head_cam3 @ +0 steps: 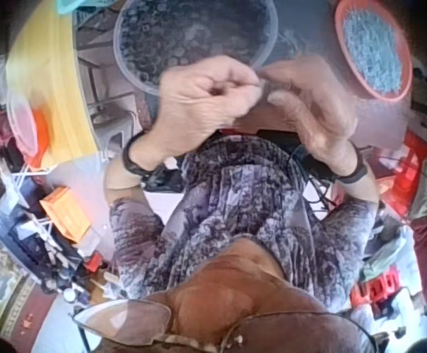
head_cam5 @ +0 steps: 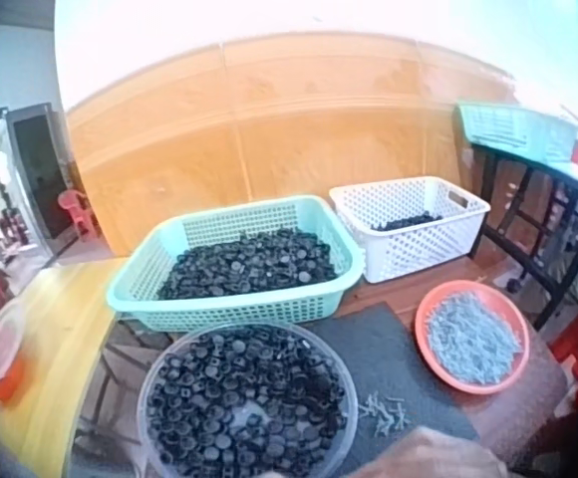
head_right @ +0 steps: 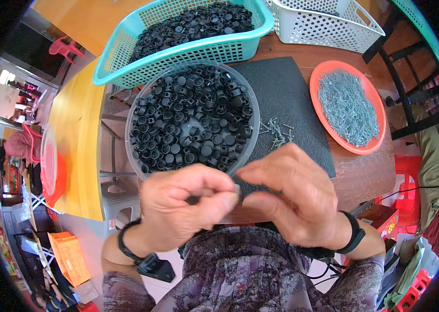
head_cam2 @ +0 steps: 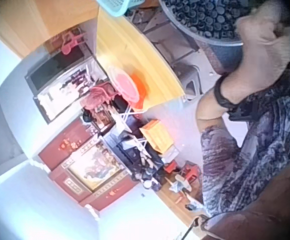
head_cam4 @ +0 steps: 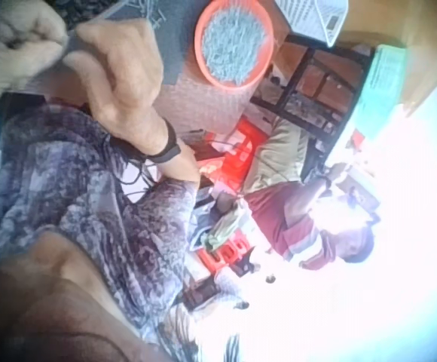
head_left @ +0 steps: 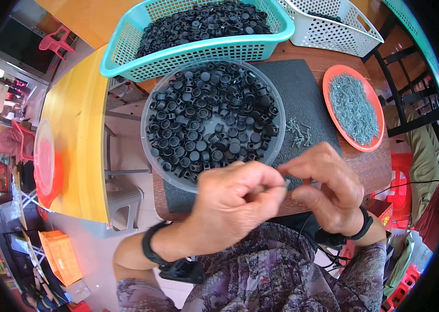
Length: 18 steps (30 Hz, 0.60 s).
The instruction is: Manually assembling small black plastic caps with metal screws.
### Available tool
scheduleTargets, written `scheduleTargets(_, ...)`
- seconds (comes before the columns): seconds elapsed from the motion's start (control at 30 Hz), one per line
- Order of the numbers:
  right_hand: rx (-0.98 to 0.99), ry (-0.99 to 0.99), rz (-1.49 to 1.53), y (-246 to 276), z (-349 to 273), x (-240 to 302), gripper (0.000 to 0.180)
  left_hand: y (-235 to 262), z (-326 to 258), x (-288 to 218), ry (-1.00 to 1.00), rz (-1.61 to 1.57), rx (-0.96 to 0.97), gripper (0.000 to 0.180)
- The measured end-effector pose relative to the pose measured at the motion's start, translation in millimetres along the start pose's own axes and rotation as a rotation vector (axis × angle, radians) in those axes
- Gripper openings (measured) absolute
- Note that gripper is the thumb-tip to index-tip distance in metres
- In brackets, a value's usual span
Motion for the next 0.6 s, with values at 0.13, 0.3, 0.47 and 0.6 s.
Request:
scheduleTargets(0.13,0.008,-0.006,-0.130,1,-12,7,0.031,-25,5,18,0.204,-0.548,0.058,0.010)
scheduleTargets(0.3,-0.038,-0.039,-0.203,2,-21,6,0.031,-37,11,32,0.195,-0.676,0.039,0.012)
scheduleTargets(0.47,-0.022,0.053,-0.282,-2,-21,7,0.034,-42,12,34,0.227,-0.835,0.049,0.011)
scheduleTargets(0.6,-0.030,0.127,-0.359,0,-25,6,0.037,-43,11,33,0.233,-0.781,0.042,0.012)
Point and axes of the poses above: each hand's wrist, its own z-axis towards the middle knuckle, its own y-axis out of the back of the hand, x = y × z, the point moved 4 cm from there along z, towards the middle knuckle, and after that the axes turned 8 degrees about x, right-handed, at the moved point
